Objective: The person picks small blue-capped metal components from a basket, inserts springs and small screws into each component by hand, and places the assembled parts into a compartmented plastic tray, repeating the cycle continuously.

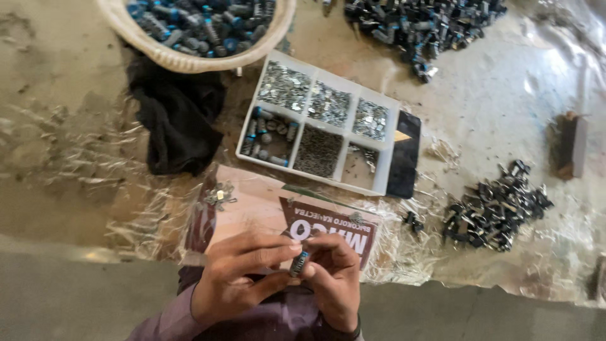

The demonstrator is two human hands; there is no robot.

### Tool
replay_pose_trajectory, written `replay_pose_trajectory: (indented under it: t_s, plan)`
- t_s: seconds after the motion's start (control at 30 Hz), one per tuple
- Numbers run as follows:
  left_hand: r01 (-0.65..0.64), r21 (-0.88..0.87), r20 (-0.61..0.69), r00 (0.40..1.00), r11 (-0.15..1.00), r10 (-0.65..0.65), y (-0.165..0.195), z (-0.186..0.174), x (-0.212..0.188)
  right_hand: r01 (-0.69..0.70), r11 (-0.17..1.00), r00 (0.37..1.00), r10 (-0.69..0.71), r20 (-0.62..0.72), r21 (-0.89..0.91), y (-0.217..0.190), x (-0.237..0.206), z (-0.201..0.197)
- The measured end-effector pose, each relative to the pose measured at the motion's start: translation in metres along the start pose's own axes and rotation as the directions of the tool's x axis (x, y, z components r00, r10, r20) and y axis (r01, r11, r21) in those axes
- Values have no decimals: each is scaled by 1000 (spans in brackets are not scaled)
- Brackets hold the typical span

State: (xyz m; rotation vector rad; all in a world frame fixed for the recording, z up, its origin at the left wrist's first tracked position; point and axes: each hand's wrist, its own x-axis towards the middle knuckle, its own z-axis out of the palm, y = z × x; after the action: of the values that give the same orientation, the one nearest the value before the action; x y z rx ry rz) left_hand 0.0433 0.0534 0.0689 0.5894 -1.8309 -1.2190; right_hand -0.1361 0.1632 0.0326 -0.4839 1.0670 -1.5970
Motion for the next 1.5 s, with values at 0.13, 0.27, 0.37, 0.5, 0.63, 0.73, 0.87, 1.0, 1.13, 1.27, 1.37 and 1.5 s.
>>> replay_pose_trajectory:
  t_s: [0.13,0.27,0.37,0.5,0.63,0.73,0.87,1.0,1.13,1.27,1.37,1.5]
  plan:
    - [-90,11,84,993,996,88,-2,15,0,76,974,995,-89,-49,-215,-4,-9,-6]
    - [23,58,51,998,998,-26,-3,32,-1,-73,997,985,74,159,-7,-28,-9,-27]
    - [100,98,-39,995,990,-97,-2,40,-1,213,594,863,-487,-136,-776,-50,0,-50]
    - [195,15,-72,978,981,-194,-5,46,4,-161,-164,655,-755,19,-973,-85,13,-87]
    - [147,31,-58,988,989,-145,-2,54,9,-137,-406,776,-611,157,-904,-100,24,-112]
    - [180,2,-16,984,984,-179,4,56,15,-98,-341,760,-632,150,-935,-99,21,-115]
    - [148,-37,14,989,988,-147,9,60,23,217,800,800,-475,-368,-560,-80,2,-92]
    - [99,-32,51,994,995,-97,11,67,27,316,652,872,-485,-60,-689,-62,-15,-55]
    - [88,-15,18,996,996,-88,12,70,26,321,625,894,-447,10,-712,-72,-12,-36]
    - [102,6,54,993,995,-102,11,64,24,370,455,890,-423,169,-810,-90,-6,-29]
    - [-3,88,86,996,996,-5,9,60,20,364,402,896,-396,199,-840,-91,-3,-24]
    - [-10,87,12,1000,996,9,12,58,12,376,442,899,-387,205,-814,-78,-2,-8]
